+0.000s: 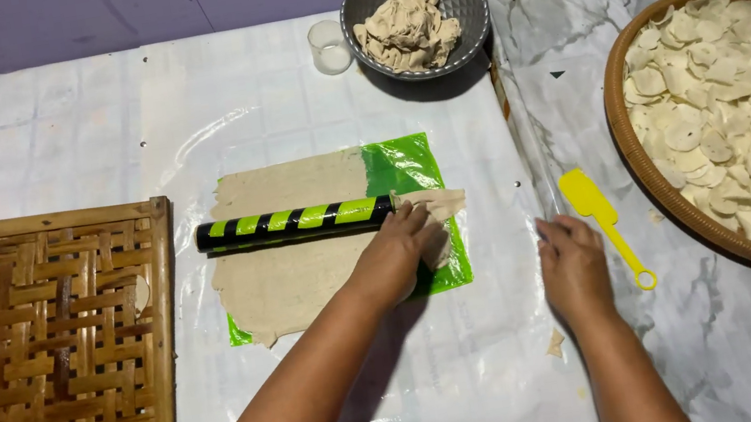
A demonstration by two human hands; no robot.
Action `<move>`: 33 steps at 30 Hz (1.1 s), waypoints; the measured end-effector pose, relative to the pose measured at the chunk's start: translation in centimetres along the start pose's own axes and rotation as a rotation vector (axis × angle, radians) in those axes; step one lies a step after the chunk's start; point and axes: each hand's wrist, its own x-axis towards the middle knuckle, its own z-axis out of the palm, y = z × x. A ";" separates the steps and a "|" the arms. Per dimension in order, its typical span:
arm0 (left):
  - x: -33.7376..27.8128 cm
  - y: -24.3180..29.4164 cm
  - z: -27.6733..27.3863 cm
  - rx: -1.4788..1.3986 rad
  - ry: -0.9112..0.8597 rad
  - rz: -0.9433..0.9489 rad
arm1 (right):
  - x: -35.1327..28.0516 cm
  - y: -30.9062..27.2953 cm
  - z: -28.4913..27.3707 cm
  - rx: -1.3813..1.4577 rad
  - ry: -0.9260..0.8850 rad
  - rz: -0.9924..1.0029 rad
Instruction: Rolling out a flat piece of dough using a rolling pin on a workspace.
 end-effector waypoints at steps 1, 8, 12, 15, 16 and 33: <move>-0.1 0.4 -0.6 0.000 0.005 -0.003 | -0.1 -1.7 -0.4 -0.001 -0.001 -0.006; -0.7 -3.4 -4.6 0.190 0.114 -0.223 | 0.9 -10.8 0.8 0.238 -0.278 -0.280; -1.4 -6.0 -8.0 0.317 0.062 -0.401 | 5.5 -12.2 3.3 0.121 -0.401 -0.395; -2.3 -6.6 -9.2 0.385 -0.059 -0.526 | 7.1 -14.1 2.8 -0.058 -0.567 -0.333; -2.6 -6.9 -9.4 0.388 -0.059 -0.530 | 7.4 -15.3 2.1 -0.055 -0.568 -0.336; -3.0 -7.3 -13.5 0.441 0.235 -0.378 | 3.7 -13.6 11.1 0.699 -0.446 0.298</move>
